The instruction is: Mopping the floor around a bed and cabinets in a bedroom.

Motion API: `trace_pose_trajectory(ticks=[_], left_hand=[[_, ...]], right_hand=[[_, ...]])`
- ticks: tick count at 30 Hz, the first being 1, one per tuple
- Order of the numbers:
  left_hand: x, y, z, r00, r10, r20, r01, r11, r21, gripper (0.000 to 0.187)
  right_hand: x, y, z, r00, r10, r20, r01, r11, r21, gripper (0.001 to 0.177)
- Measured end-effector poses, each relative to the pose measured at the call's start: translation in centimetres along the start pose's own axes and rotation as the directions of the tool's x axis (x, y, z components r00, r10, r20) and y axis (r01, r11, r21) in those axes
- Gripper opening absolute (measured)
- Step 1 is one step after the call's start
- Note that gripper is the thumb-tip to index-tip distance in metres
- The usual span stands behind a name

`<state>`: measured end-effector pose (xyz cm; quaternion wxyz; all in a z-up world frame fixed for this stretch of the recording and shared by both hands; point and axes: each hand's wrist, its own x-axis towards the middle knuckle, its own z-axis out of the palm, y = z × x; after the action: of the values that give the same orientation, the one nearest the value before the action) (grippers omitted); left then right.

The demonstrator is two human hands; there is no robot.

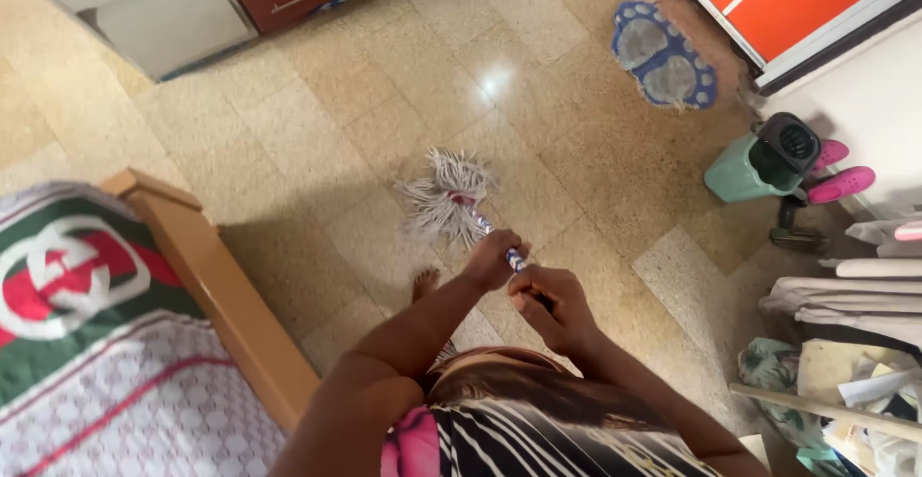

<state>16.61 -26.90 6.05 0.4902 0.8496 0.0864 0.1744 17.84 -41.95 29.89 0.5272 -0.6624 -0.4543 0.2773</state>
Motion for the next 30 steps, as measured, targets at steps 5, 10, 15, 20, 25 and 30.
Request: trace_pose_trajectory(ticks=[5,10,15,20,25,30], left_hand=[[8.1,-8.2,-0.8,0.999,0.050,-0.011,-0.049,0.996,0.073,0.025],[20.2,-19.0,0.5,0.999,0.049,-0.009,-0.048,0.994,0.095,0.015],[27.8,-20.7,-3.4,0.980,-0.168,0.105,0.154,0.979,0.132,0.027],[30.1,-17.3,-6.7,0.921,-0.325,0.216,0.288,0.939,0.186,0.056],[28.1,-15.8,-5.3,0.839,-0.466,0.281,0.393,0.876,0.280,0.066],[21.7,-15.4,-3.1,0.891,-0.322,0.319,0.187,0.903,0.387,0.074]], right_hand=[[7.6,5.4,0.6,0.990,0.068,-0.124,-0.068,0.998,0.005,0.007],[19.1,10.6,-1.3,0.947,0.056,-0.316,-0.023,0.994,0.106,0.011],[27.2,13.5,-3.2,0.939,-0.019,-0.344,0.013,1.000,-0.020,0.011],[29.3,16.0,-3.8,0.920,0.076,-0.385,-0.068,0.997,0.033,0.013],[26.5,15.5,-2.7,0.905,0.077,-0.419,-0.097,0.995,-0.027,0.013],[19.6,13.4,-0.3,0.893,0.155,-0.423,-0.157,0.987,0.030,0.010]])
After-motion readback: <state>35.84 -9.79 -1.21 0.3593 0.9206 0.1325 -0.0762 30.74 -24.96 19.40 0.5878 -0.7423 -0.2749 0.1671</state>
